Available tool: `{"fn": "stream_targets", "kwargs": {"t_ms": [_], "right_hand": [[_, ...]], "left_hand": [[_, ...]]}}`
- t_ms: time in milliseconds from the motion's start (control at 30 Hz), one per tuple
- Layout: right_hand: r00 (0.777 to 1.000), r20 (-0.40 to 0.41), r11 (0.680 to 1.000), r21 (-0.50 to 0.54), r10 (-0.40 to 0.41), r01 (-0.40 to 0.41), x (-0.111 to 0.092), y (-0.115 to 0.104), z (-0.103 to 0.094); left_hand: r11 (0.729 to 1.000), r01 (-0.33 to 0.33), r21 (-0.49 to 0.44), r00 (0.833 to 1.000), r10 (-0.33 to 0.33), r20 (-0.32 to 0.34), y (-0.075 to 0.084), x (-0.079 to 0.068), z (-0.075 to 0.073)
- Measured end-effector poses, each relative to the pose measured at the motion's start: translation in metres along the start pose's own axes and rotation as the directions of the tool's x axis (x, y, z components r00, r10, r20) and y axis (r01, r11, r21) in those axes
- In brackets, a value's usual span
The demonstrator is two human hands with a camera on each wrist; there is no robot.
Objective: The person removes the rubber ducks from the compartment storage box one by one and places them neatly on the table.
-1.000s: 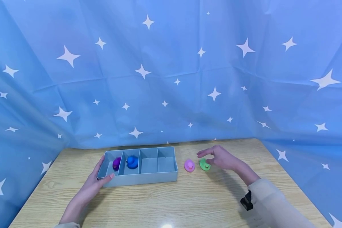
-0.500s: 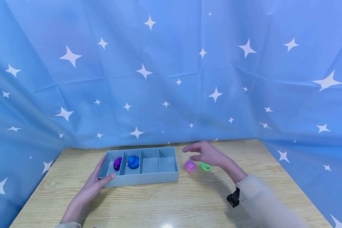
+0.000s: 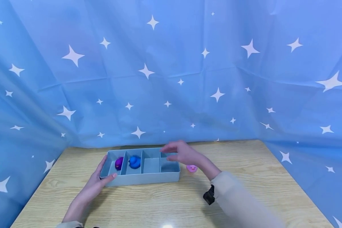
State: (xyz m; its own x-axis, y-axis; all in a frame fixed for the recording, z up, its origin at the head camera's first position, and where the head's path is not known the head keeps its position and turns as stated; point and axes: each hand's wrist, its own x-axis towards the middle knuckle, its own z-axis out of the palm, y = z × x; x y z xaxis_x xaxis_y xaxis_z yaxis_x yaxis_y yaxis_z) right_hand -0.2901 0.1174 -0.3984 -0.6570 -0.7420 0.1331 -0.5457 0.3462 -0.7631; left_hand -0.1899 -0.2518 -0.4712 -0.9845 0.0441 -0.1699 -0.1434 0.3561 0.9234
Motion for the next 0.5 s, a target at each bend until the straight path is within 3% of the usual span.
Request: {"fn": "stream_targets", "kwargs": {"t_ms": [500], "right_hand": [[0.998, 0.033, 0.998, 0.034, 0.048, -0.049, 0.063, -0.028, 0.052]], "left_hand": [[1.0, -0.014, -0.005, 1.0, 0.014, -0.001, -0.003, 0.002, -0.001]]}}
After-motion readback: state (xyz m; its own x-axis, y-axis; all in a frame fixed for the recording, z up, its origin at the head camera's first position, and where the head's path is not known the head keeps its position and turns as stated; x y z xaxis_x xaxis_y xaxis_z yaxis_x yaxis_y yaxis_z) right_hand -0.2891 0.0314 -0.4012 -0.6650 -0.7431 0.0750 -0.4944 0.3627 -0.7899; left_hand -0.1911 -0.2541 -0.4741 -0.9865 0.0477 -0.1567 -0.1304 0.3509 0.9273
